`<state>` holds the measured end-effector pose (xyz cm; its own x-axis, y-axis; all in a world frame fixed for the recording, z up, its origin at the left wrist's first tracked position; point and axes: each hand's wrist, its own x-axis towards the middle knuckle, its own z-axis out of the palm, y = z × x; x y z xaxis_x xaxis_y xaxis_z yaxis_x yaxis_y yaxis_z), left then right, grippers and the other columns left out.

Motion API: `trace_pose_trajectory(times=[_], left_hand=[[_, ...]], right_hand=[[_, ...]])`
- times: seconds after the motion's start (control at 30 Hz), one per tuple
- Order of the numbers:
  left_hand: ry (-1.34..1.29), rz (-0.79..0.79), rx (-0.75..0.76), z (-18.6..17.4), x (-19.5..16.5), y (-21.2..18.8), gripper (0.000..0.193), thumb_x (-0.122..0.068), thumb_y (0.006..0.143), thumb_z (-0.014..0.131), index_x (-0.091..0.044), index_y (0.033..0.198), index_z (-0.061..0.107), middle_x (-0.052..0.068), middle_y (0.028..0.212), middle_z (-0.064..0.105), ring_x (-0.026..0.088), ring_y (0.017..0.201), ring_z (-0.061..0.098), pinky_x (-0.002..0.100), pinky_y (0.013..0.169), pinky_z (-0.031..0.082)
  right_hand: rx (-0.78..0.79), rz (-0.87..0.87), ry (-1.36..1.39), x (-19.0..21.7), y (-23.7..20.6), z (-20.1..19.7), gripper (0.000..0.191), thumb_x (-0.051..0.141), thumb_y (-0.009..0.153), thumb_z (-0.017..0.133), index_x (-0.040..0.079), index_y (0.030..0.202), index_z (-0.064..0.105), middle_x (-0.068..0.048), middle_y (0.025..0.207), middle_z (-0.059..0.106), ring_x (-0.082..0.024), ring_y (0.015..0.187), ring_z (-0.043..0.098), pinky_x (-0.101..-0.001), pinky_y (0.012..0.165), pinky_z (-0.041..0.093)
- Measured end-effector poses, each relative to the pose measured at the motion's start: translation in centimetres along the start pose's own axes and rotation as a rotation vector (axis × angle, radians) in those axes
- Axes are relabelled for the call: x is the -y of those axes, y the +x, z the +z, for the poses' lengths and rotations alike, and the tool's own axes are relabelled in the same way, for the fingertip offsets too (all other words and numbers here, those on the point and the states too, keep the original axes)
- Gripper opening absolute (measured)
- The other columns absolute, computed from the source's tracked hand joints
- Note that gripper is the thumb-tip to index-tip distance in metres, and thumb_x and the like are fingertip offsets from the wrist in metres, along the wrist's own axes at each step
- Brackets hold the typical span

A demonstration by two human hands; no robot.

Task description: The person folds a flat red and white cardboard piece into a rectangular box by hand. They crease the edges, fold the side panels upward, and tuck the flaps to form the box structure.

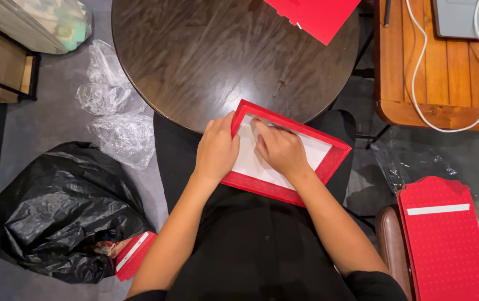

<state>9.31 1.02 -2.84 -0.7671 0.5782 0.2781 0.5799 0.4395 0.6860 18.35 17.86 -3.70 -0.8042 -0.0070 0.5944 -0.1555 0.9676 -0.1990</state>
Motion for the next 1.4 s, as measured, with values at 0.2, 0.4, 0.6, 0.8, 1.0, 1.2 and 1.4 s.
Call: trace_pose_trajectory(times=[0.2, 0.4, 0.6, 0.8, 1.0, 1.2, 1.4], left_hand=[[-0.059, 0.068, -0.011, -0.9, -0.6, -0.5, 0.06, -0.013, 0.091, 0.07, 0.004, 0.145, 0.048, 0.023, 0.119, 0.064, 0.042, 0.104, 0.059, 0.047, 0.093, 0.049], [-0.455, -0.417, 0.19, -1.7, 0.0, -5.4, 0.074, -0.008, 0.087, 0.067, -0.012, 0.156, 0.039, 0.015, 0.12, 0.059, 0.028, 0.098, 0.067, 0.035, 0.09, 0.056], [-1.07, -0.422, 0.193, 1.4, 1.1, -8.3, 0.086, 0.004, 0.089, 0.052, -0.013, 0.165, 0.017, 0.016, 0.136, 0.058, 0.022, 0.122, 0.06, 0.034, 0.108, 0.045], [-0.851, -0.237, -0.024, 2.0, 0.1, -8.6, 0.065, 0.009, 0.092, 0.044, -0.001, 0.156, 0.037, 0.02, 0.147, 0.054, 0.028, 0.14, 0.053, 0.036, 0.119, 0.038], [-0.664, -0.283, -0.089, 1.9, -1.4, -5.5, 0.047, 0.004, 0.099, 0.049, 0.0, 0.146, 0.045, 0.02, 0.13, 0.068, 0.027, 0.125, 0.067, 0.035, 0.106, 0.049], [-0.639, -0.104, -0.191, 1.5, -1.0, -1.7, 0.05, 0.007, 0.097, 0.047, 0.0, 0.147, 0.046, 0.021, 0.132, 0.066, 0.028, 0.125, 0.067, 0.036, 0.108, 0.05], [-0.49, 0.095, -0.223, 1.8, -1.0, 3.3, 0.054, 0.009, 0.094, 0.051, 0.005, 0.148, 0.047, 0.026, 0.142, 0.061, 0.04, 0.133, 0.061, 0.041, 0.113, 0.047]], right_hand=[[0.089, -0.002, -0.158, 0.6, 1.1, -0.5, 0.049, 0.028, 0.087, 0.078, 0.012, 0.133, 0.068, -0.004, 0.077, 0.058, -0.023, 0.068, 0.06, -0.0373, 0.059, 0.049], [0.24, 0.009, -0.179, 1.5, 2.6, -2.1, 0.05, 0.03, 0.087, 0.075, 0.017, 0.135, 0.069, -0.007, 0.09, 0.061, -0.025, 0.081, 0.059, -0.0411, 0.068, 0.049], [0.44, 0.191, 0.294, 3.8, 0.9, -5.9, 0.036, 0.022, 0.092, 0.071, 0.014, 0.127, 0.071, -0.011, 0.109, 0.064, -0.031, 0.103, 0.06, -0.041, 0.084, 0.052], [0.391, 0.143, 0.237, 7.7, -1.0, -9.9, 0.061, 0.03, 0.072, 0.086, 0.0, 0.121, 0.066, -0.014, 0.118, 0.063, -0.033, 0.108, 0.061, -0.0445, 0.087, 0.051], [0.326, 0.14, 0.128, 8.3, 0.4, -9.0, 0.064, 0.02, 0.07, 0.088, -0.002, 0.124, 0.062, -0.017, 0.121, 0.059, -0.035, 0.111, 0.061, -0.0428, 0.089, 0.052], [0.223, 0.148, 0.08, 6.3, 1.5, -6.4, 0.063, 0.013, 0.068, 0.086, -0.003, 0.124, 0.061, -0.018, 0.122, 0.058, -0.037, 0.113, 0.06, -0.0444, 0.094, 0.051], [0.16, 0.162, -0.075, 2.6, 3.4, -2.3, 0.05, 0.005, 0.072, 0.082, 0.004, 0.119, 0.063, -0.014, 0.118, 0.057, -0.034, 0.114, 0.058, -0.0438, 0.092, 0.048]])
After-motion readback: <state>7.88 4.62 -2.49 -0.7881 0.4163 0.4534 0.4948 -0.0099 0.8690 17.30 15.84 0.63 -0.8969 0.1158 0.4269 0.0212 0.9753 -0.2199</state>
